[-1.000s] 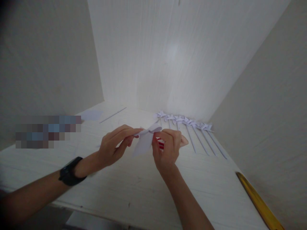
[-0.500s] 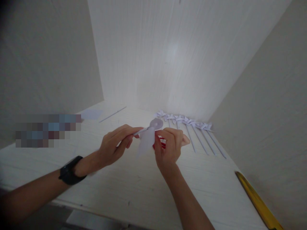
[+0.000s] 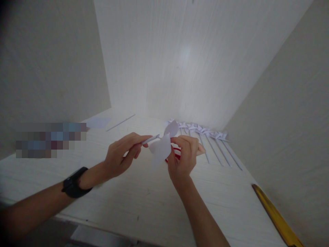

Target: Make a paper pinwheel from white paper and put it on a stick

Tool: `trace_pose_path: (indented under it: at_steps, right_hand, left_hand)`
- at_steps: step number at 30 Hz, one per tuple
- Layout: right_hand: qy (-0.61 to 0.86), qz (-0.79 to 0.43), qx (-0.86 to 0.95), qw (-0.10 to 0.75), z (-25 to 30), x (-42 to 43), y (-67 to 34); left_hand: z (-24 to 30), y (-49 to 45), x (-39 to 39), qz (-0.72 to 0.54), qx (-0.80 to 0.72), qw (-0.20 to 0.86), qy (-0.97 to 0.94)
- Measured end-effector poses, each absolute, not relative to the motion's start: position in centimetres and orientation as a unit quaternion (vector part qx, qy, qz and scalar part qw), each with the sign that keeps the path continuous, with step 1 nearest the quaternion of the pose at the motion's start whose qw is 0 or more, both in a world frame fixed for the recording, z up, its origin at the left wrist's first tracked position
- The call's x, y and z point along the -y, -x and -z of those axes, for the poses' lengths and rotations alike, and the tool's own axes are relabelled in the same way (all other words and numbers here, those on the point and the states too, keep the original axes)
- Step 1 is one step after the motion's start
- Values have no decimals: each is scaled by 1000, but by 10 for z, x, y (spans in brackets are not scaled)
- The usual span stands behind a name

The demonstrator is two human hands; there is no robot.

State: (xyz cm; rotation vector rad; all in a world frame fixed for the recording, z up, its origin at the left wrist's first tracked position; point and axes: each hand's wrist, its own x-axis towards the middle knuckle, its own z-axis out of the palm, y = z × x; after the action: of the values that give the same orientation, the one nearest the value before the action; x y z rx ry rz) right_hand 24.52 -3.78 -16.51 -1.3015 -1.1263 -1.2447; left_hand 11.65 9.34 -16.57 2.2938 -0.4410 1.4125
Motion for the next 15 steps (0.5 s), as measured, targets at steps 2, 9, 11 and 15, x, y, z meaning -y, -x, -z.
trace_pose_path:
  at_steps: [2, 9, 11, 15]
  right_hand:
    - [541, 509, 458, 487, 165, 38, -244]
    - [524, 500, 473, 501, 165, 36, -243]
    - [523, 499, 476, 501, 165, 36, -243]
    - [522, 503, 480, 494, 165, 36, -244]
  left_hand:
    - [164, -116, -93, -517, 139, 206, -819]
    - [161, -116, -91, -531, 113, 196, -817]
    - [162, -116, -91, -530, 106, 196, -818]
    - [162, -116, -91, -529, 98, 193, -820]
